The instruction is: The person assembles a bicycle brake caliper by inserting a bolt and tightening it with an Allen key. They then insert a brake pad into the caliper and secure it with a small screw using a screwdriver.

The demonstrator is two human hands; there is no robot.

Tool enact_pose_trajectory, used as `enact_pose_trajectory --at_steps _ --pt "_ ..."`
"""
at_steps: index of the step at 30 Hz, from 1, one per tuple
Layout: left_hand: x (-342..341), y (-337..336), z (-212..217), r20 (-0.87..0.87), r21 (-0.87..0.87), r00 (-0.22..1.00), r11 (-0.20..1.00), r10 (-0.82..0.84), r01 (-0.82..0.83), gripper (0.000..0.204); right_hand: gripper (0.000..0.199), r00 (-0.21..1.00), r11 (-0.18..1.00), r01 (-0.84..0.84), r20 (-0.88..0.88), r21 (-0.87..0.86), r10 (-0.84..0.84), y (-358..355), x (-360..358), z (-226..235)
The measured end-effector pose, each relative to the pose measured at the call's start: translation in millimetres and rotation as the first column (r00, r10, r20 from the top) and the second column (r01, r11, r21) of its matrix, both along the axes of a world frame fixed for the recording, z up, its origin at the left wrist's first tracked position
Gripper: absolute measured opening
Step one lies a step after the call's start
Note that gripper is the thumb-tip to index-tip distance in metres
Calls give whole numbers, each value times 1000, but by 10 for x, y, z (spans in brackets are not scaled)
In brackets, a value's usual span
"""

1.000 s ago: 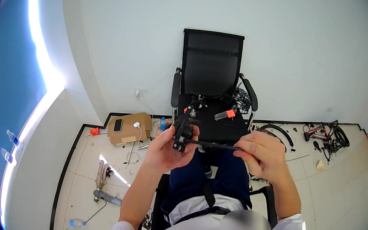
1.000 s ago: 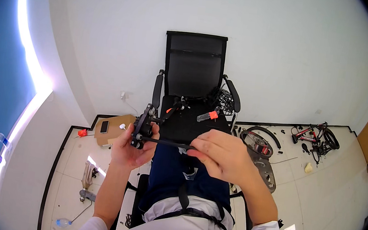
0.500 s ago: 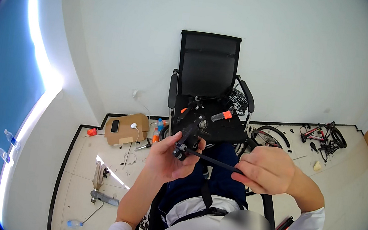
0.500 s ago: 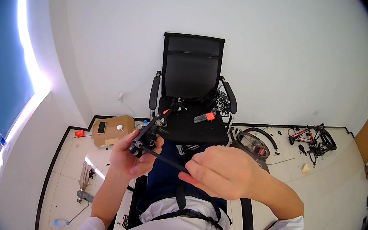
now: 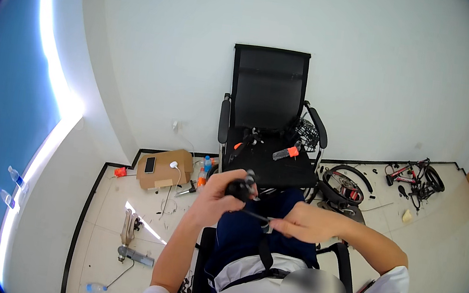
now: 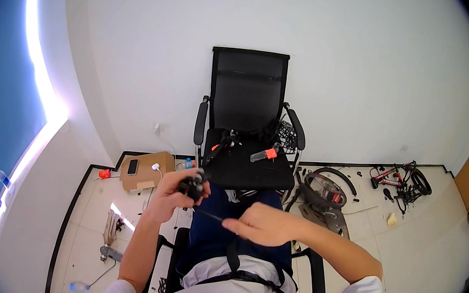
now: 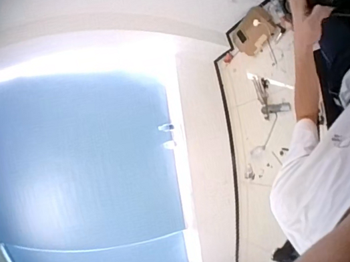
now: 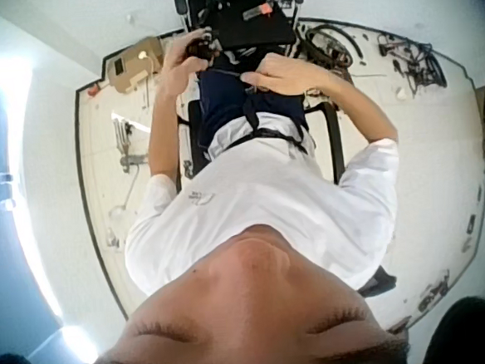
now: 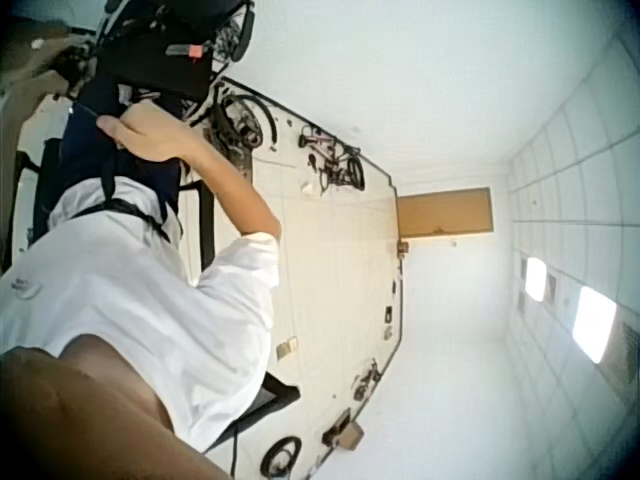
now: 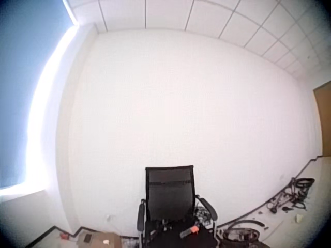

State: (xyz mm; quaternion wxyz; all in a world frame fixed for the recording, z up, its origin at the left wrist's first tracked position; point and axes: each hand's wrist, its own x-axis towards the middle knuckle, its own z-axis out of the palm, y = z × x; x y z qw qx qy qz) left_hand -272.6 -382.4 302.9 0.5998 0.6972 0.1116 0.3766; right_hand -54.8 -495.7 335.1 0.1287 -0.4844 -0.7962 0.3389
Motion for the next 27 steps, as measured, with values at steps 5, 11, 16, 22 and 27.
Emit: enact_pose_trajectory --at_steps 5,11,16,22,27 --pt "132 -69 -64 -91 514 984 839 -153 178 30 53 949 755 -235 -313 -612 42 18 75 -445" --pt "226 -317 -114 -31 635 952 730 -304 254 32 40 451 301 -707 -736 -640 -504 -267 109 -1077" --pt "293 -697 -53 13 820 885 511 -466 257 33 45 654 -230 -710 -500 -666 -568 -523 -63 -1574" --pt "308 -810 -90 22 861 869 451 -495 235 34 30 565 -75 -753 -586 -653 -581 -568 -233 -1624" --pt "309 -758 -124 115 893 888 438 -446 104 33 22 651 514 -395 -626 -762 -429 -601 -204 -1545"
